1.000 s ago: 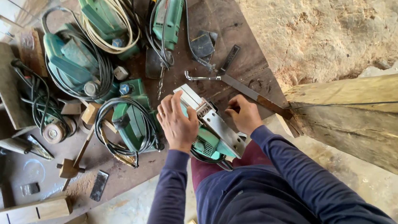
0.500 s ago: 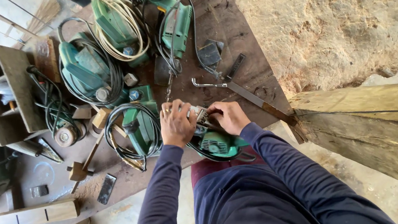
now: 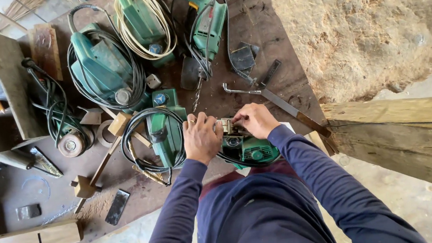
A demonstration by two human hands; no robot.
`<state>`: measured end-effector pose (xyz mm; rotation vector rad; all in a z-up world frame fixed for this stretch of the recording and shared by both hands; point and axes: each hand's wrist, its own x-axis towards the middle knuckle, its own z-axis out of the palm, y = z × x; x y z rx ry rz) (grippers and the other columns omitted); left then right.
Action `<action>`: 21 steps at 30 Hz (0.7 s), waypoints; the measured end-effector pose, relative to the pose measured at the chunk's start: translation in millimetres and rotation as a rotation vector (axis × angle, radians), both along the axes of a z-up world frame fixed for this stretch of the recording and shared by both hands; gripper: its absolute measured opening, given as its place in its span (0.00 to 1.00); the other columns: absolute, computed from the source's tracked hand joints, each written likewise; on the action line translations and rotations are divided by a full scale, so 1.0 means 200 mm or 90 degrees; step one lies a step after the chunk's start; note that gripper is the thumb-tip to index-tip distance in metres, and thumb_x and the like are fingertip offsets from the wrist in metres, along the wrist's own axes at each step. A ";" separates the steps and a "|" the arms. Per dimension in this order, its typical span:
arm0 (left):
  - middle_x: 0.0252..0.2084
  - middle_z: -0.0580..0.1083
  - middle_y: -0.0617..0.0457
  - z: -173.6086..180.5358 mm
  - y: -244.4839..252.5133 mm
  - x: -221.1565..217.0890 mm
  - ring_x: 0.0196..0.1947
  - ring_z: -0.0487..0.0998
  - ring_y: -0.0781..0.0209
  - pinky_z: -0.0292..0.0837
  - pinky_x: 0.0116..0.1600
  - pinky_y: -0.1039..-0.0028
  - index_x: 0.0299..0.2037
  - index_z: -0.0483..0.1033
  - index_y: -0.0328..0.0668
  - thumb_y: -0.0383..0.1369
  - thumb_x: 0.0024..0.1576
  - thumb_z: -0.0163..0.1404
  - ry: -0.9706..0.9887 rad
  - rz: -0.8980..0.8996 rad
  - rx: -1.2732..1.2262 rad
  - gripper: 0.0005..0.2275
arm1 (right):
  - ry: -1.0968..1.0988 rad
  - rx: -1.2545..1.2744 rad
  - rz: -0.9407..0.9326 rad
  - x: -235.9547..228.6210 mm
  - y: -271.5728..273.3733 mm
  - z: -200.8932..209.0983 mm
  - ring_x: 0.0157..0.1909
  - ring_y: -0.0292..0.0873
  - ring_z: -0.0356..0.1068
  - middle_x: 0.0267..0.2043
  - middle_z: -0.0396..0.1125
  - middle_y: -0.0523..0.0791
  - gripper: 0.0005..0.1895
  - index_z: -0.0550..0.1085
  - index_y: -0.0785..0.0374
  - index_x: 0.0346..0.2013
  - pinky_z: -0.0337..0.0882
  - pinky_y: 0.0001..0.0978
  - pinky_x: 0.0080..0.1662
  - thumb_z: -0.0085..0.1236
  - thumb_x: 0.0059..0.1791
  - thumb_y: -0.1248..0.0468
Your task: The person fits a blade into an electric hand planer at a workbench. They pick up a small wrench, loosen the planer's blade clamp, slide the metal blade into place, press it against the guide, and repeatedly tighten and re-check the fastener by hand.
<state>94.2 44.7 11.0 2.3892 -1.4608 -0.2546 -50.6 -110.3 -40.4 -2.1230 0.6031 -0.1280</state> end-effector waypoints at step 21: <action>0.39 0.82 0.50 -0.10 -0.34 0.16 0.41 0.82 0.49 0.76 0.51 0.62 0.42 0.86 0.61 0.49 0.53 0.56 0.372 -0.136 0.340 0.13 | 0.144 -0.059 -0.119 -0.29 0.07 0.08 0.61 0.53 0.61 0.60 0.66 0.48 0.28 0.71 0.59 0.62 0.57 0.51 0.58 0.44 0.55 0.45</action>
